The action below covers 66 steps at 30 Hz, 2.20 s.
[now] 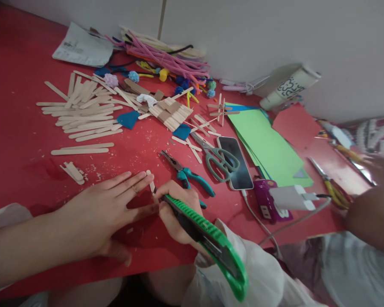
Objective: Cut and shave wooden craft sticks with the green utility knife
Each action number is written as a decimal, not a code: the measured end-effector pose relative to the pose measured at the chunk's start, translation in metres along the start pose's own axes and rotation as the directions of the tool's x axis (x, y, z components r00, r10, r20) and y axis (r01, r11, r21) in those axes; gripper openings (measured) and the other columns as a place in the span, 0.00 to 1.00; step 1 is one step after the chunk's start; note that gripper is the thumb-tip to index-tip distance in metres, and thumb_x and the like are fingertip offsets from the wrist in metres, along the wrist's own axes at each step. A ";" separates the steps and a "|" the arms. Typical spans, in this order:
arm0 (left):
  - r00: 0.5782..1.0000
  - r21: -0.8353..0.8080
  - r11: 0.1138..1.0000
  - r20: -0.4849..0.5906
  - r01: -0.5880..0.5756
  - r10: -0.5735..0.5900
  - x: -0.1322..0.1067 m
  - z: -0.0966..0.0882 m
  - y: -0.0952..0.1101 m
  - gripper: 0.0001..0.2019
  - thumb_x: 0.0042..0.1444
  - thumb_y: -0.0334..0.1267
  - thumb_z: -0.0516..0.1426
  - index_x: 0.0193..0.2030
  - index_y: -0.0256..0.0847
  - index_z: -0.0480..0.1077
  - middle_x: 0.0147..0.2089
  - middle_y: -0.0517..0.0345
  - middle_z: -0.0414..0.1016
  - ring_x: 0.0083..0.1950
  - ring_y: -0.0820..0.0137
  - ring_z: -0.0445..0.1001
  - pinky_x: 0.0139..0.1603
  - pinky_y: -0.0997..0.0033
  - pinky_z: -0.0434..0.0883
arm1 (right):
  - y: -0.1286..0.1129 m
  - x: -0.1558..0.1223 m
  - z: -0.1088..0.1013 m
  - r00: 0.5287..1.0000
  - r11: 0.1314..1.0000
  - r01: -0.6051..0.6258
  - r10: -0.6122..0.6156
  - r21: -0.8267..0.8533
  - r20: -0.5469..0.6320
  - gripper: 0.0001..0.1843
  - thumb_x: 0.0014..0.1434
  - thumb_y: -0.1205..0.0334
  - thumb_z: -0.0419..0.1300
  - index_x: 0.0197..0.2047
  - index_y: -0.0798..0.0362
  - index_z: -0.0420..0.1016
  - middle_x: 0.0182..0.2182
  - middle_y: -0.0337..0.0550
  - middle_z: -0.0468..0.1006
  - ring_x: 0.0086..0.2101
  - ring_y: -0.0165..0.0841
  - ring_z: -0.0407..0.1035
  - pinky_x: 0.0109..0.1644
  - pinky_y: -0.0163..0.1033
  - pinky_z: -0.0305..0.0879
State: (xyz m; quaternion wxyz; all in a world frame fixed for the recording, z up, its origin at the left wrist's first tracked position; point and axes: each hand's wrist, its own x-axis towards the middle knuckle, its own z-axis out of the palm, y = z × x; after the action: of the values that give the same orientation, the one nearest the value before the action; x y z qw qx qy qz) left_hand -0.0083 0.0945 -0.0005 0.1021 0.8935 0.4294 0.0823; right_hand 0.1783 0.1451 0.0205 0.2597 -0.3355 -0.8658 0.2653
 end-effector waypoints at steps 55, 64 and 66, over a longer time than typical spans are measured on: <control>1.000 0.013 1.000 0.010 0.011 -0.011 0.000 -0.002 0.002 0.45 0.37 0.70 0.55 0.60 0.47 0.63 0.67 0.38 0.53 0.66 0.47 0.55 0.62 0.52 0.54 | 0.002 0.002 0.002 0.997 0.997 -0.016 0.010 0.079 0.078 0.08 0.52 0.72 0.48 0.30 0.50 0.63 0.21 0.32 0.68 0.19 0.24 0.62 0.23 0.31 0.57; 1.000 0.028 1.000 0.021 0.011 -0.011 -0.001 -0.003 0.003 0.43 0.36 0.70 0.55 0.57 0.48 0.66 0.68 0.41 0.52 0.66 0.47 0.54 0.62 0.51 0.54 | 0.007 0.001 0.005 0.986 0.947 -0.167 0.159 0.276 0.050 0.07 0.50 0.71 0.49 0.28 0.51 0.64 0.17 0.30 0.65 0.17 0.24 0.59 0.22 0.30 0.56; 0.999 0.022 1.000 0.038 0.006 -0.007 -0.001 -0.005 0.003 0.43 0.37 0.70 0.55 0.57 0.48 0.66 0.68 0.39 0.51 0.66 0.46 0.53 0.62 0.50 0.56 | 0.011 -0.001 0.007 0.983 0.934 -0.179 0.183 0.309 0.017 0.07 0.49 0.70 0.50 0.29 0.51 0.66 0.17 0.30 0.65 0.17 0.24 0.59 0.22 0.30 0.56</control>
State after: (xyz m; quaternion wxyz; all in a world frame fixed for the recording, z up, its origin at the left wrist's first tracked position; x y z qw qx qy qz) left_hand -0.0078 0.0929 0.0045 0.1009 0.8945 0.4313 0.0605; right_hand 0.1793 0.1490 0.0083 0.2888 -0.3707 -0.7773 0.4183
